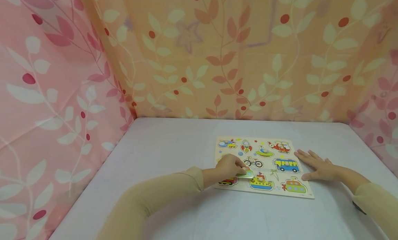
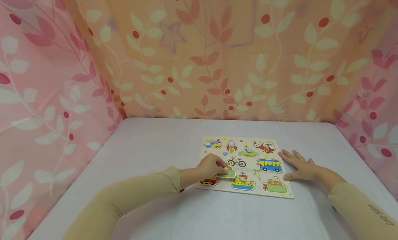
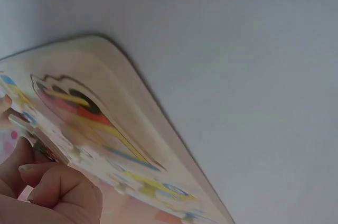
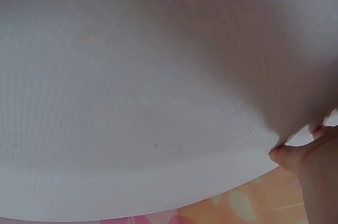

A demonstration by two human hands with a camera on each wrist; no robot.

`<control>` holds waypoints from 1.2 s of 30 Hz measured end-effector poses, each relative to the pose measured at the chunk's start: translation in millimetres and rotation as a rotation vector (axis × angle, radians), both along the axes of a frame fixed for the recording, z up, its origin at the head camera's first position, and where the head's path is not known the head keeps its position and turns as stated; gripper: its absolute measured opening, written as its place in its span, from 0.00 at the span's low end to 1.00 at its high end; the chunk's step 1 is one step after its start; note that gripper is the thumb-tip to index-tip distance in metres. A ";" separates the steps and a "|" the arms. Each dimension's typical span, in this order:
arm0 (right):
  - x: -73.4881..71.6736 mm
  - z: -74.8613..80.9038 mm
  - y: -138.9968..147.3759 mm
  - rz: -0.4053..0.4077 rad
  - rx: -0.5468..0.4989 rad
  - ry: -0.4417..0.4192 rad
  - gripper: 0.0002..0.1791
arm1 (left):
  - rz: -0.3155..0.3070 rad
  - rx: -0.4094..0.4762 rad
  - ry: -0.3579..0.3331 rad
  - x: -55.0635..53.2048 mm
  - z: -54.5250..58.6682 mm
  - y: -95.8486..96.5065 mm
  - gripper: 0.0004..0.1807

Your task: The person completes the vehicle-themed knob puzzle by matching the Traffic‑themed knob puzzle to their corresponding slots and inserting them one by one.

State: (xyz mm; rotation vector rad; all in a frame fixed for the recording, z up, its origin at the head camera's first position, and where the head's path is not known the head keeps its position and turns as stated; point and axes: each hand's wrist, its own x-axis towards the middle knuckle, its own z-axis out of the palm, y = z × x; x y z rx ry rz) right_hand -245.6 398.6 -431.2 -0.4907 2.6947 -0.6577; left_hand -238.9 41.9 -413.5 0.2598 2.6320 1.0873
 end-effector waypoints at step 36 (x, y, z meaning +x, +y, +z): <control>-3.4 -5.3 3.6 0.030 0.005 0.039 0.52 | -0.164 -0.054 -0.007 28.8 -1.5 75.8 0.06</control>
